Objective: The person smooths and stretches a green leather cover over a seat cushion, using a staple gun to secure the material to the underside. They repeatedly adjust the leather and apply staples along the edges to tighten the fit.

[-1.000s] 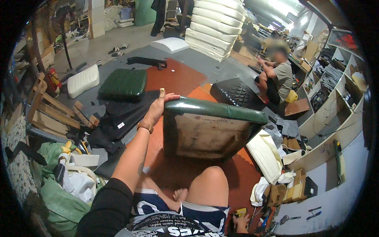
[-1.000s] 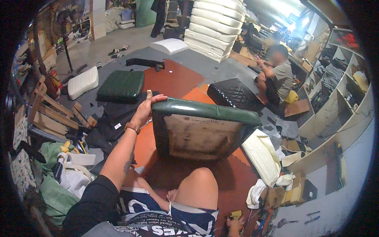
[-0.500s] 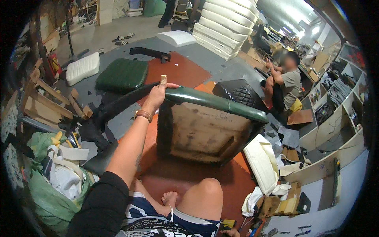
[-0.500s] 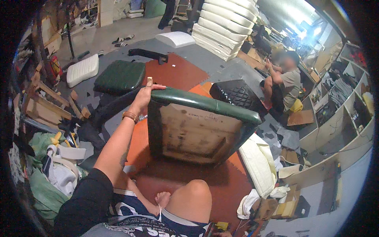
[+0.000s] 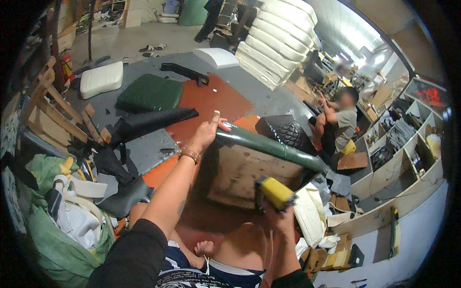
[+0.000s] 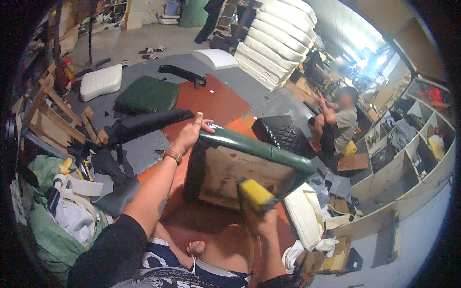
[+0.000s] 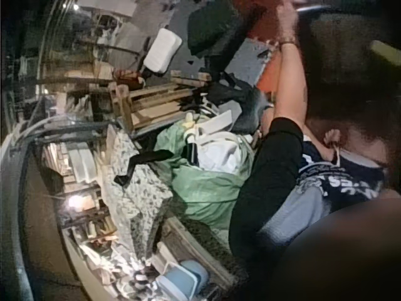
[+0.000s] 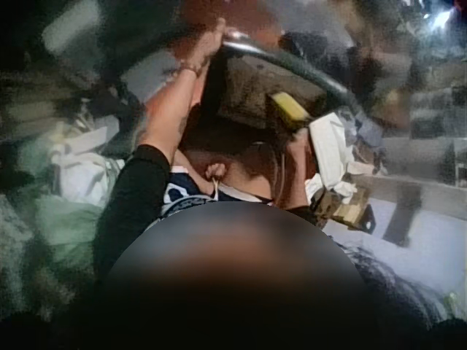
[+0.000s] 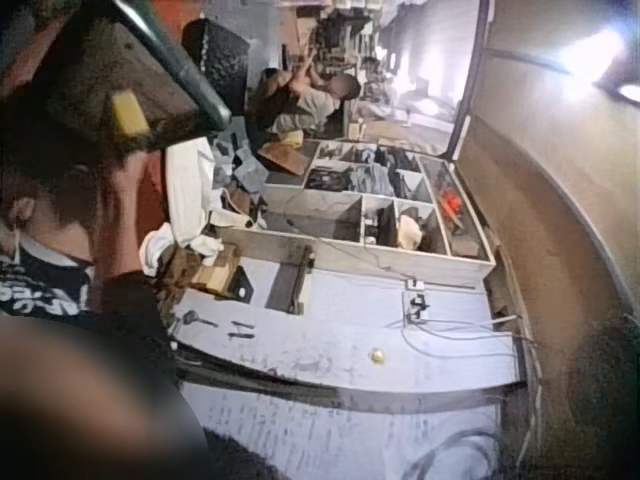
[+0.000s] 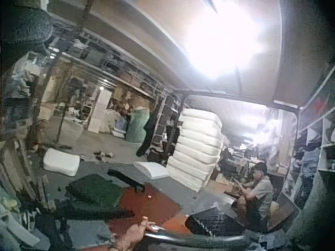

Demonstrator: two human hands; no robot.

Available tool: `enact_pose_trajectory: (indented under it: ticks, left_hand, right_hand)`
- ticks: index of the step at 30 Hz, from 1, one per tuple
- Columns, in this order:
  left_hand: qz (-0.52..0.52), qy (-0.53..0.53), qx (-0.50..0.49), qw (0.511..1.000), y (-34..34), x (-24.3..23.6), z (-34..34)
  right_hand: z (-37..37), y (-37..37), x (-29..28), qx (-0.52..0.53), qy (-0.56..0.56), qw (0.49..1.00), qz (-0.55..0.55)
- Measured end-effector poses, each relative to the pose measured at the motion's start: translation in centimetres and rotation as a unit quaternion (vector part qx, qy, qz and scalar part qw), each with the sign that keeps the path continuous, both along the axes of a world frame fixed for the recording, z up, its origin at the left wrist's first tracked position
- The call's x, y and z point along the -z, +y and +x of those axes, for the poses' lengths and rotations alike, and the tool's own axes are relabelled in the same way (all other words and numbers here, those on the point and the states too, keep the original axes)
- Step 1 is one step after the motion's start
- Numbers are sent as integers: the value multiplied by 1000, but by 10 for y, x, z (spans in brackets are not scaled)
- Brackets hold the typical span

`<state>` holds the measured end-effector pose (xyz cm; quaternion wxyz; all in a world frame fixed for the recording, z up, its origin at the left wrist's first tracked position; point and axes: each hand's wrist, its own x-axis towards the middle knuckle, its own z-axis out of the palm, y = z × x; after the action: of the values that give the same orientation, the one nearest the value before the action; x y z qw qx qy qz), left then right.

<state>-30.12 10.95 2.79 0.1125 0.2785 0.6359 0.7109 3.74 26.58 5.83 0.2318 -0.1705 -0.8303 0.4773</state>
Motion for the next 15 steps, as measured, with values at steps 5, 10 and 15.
enact_pose_trajectory:
  ticks: [5, 10, 15]
  left_hand:
    - [18, 9, -9, 1000, -4, 9, 5]
    - [29, -5, 7, 1000, -9, 4, 15]
    - [37, 33, -9, 999, -6, 2, 14]
  right_hand:
    - [-77, -62, 8, -48, 51, 933, 353]
    - [-96, -75, 18, -38, 68, 915, 396]
    - [-114, -79, 14, 23, -45, 915, 400]
